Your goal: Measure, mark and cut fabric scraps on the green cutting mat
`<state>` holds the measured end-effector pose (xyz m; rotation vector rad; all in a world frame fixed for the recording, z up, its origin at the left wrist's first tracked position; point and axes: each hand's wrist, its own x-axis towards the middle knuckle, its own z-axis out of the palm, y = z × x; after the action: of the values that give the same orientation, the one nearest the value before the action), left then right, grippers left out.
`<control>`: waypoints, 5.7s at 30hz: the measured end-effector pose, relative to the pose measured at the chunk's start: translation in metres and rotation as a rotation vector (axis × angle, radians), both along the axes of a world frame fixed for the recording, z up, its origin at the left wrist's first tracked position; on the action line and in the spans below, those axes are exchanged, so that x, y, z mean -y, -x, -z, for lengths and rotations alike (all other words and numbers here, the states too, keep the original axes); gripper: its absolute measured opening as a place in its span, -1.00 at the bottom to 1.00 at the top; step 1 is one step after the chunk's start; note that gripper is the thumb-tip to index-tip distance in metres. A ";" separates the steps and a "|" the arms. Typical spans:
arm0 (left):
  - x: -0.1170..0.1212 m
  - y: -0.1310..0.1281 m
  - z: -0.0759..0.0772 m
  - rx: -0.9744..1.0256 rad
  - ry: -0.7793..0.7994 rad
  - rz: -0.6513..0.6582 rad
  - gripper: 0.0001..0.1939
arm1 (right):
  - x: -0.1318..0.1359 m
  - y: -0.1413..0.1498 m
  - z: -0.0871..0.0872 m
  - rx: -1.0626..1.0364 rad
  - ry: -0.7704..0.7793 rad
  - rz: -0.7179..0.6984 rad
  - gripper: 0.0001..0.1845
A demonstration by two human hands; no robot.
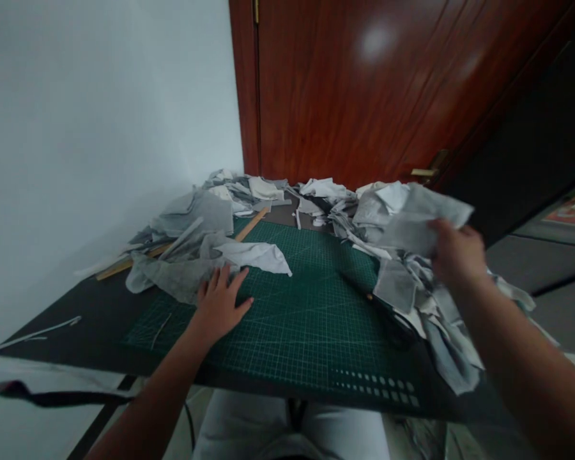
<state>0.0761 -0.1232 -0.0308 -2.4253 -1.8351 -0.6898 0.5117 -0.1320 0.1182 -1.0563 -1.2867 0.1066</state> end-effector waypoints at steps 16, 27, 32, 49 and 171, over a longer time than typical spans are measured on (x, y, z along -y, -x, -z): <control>0.043 -0.008 -0.022 0.326 0.376 0.468 -0.58 | -0.167 -0.055 0.038 1.092 0.755 0.552 -0.24; -0.172 0.071 -0.059 0.098 0.065 -0.350 -0.48 | -0.141 -0.045 -0.008 0.939 0.925 0.567 -0.07; -0.202 0.094 -0.048 -0.027 0.143 -0.323 -0.38 | -0.098 -0.037 0.012 1.012 0.776 0.599 -0.14; -0.225 0.148 -0.090 -0.055 0.000 -0.543 -0.63 | 0.003 -0.020 0.062 0.912 0.521 0.507 -0.25; 0.046 -0.075 -0.220 0.641 0.304 0.712 -0.77 | 0.107 0.119 -0.057 -0.237 0.475 -0.415 -0.90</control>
<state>0.1506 -0.1691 0.1888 -3.3907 -1.1880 -1.4573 0.3923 -0.2390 0.1752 -1.1147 -1.2746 0.8625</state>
